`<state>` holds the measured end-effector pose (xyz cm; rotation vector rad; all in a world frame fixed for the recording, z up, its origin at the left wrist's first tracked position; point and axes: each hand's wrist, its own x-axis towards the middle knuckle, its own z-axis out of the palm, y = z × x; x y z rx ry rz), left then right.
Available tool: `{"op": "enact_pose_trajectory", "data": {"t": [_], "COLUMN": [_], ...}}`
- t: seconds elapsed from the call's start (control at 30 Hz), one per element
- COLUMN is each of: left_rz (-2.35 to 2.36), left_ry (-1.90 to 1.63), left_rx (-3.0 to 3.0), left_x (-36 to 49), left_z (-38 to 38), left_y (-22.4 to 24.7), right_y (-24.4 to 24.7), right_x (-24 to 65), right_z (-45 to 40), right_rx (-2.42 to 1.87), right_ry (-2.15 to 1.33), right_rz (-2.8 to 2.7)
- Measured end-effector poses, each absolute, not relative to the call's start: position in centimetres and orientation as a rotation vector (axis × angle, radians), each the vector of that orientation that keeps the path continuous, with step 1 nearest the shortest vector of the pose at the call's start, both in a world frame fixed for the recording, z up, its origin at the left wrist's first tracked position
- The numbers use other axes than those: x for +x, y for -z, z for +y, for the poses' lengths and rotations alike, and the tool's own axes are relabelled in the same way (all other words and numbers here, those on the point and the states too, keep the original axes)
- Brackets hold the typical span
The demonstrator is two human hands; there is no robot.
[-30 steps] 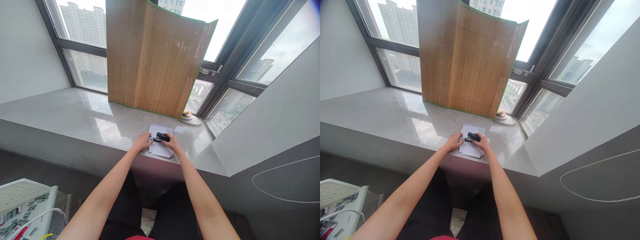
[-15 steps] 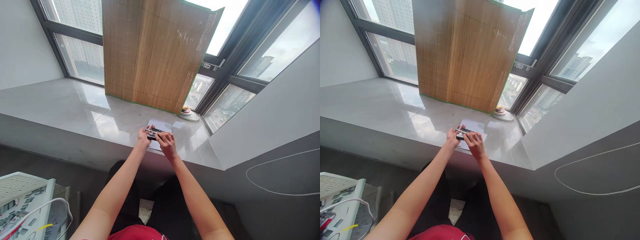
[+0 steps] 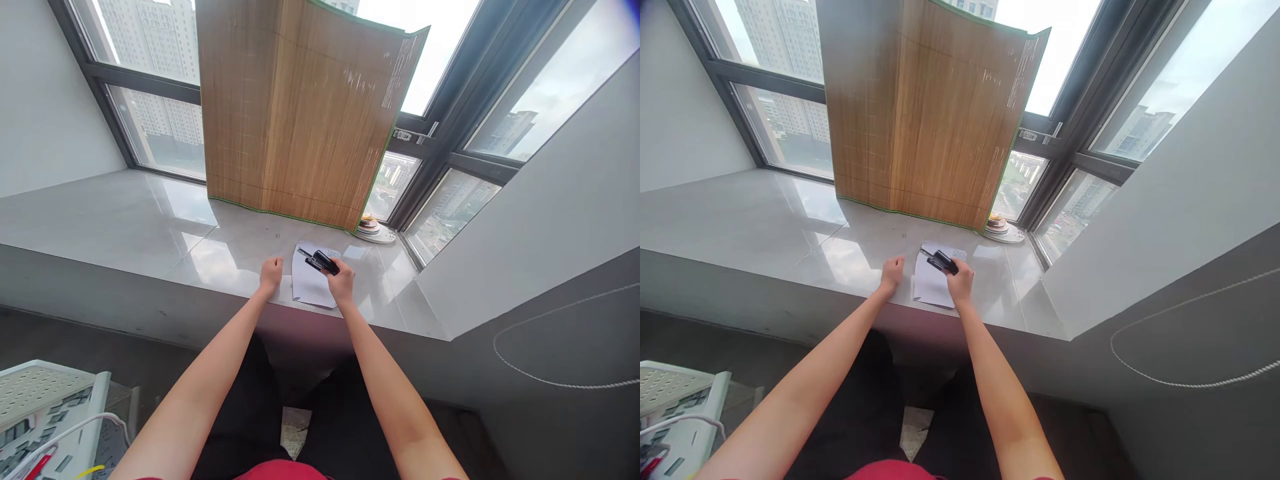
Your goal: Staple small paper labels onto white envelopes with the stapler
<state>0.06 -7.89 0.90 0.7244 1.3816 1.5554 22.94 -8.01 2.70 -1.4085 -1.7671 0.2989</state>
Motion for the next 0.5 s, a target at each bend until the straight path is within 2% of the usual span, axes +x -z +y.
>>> {"op": "enact_pose_trajectory", "data": {"t": [0.27,0.43,0.5], "left_rz": [1.161,0.656,0.539], "left_ry": [-1.479,-1.545,-1.536], "left_rx": [0.739,0.188,0.152], "left_x": [0.5,2.7,3.9], "left_z": [-9.3,-10.4,-10.8], "left_y": [-1.8,-3.1,-3.8], "right_y": [0.1,-1.5,-2.7], "right_x": [22.7,22.1,21.0], "right_z": [-3.1,-5.1,-7.0], "right_rx": [-1.468,-1.219,-1.077], "right_ry": [-0.491,-0.270,-0.264], "right_rz": [-1.782,-1.796,-1.827]}}
